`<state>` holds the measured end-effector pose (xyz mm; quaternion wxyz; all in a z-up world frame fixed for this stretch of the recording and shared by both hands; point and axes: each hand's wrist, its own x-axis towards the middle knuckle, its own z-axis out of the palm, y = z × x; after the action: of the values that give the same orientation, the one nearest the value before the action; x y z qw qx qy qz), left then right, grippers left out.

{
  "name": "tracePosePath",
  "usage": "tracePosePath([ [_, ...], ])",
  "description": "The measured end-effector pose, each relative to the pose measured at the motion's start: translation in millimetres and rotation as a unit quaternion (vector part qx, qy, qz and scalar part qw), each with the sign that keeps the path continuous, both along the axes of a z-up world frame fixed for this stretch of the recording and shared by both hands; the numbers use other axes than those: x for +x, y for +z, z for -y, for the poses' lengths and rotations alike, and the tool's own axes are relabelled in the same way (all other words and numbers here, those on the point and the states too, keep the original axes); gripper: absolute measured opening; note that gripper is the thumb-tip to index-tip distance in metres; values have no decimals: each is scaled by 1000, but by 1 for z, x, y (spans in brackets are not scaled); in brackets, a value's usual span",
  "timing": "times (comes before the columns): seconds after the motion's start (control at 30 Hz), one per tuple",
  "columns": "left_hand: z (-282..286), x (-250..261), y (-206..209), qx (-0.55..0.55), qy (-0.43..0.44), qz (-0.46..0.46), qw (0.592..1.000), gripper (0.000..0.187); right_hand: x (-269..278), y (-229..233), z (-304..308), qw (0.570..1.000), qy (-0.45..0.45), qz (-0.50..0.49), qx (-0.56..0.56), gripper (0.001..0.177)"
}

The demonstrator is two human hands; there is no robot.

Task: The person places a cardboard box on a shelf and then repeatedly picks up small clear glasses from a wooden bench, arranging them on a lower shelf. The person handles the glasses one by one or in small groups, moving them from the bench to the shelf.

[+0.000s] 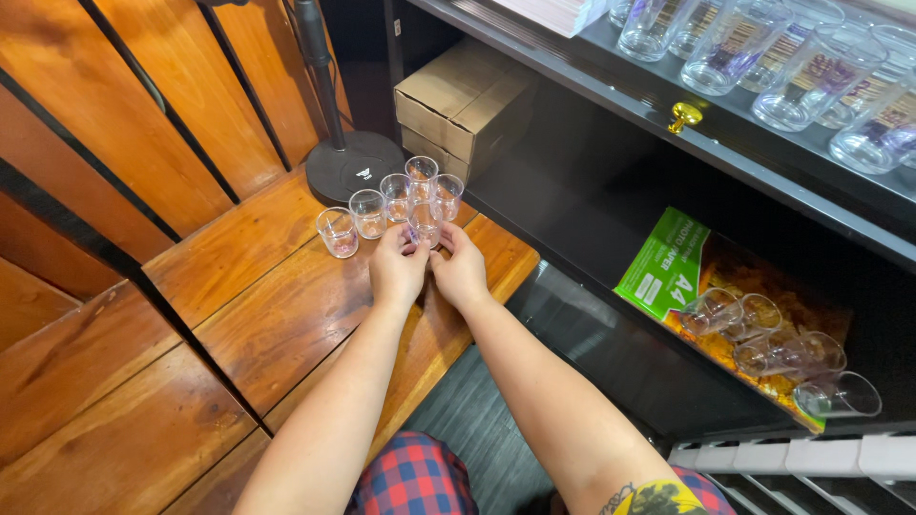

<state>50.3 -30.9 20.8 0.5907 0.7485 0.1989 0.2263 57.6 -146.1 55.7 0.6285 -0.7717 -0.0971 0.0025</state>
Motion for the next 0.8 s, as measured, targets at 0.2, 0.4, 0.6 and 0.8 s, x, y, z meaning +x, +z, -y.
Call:
tracePosePath([
  [0.2, 21, -19, 11, -5, -8, 27, 1000, 55, -30, 15, 15, 999, -23, -10, 41, 63],
  [0.4, 68, -38, 22, -14, -9, 82, 996, 55, -53, 12, 42, 992, -72, 12, 107, 65],
  [0.6, 137, -43, 27, -50, -70, 97, 992, 57, -75, 14, 104, 986, -137, 43, 85, 62],
  [0.8, 202, -57, 54, -66, -150, 40, 986, 55, -86, 13, 171, 974, -220, 30, 35, 61],
])
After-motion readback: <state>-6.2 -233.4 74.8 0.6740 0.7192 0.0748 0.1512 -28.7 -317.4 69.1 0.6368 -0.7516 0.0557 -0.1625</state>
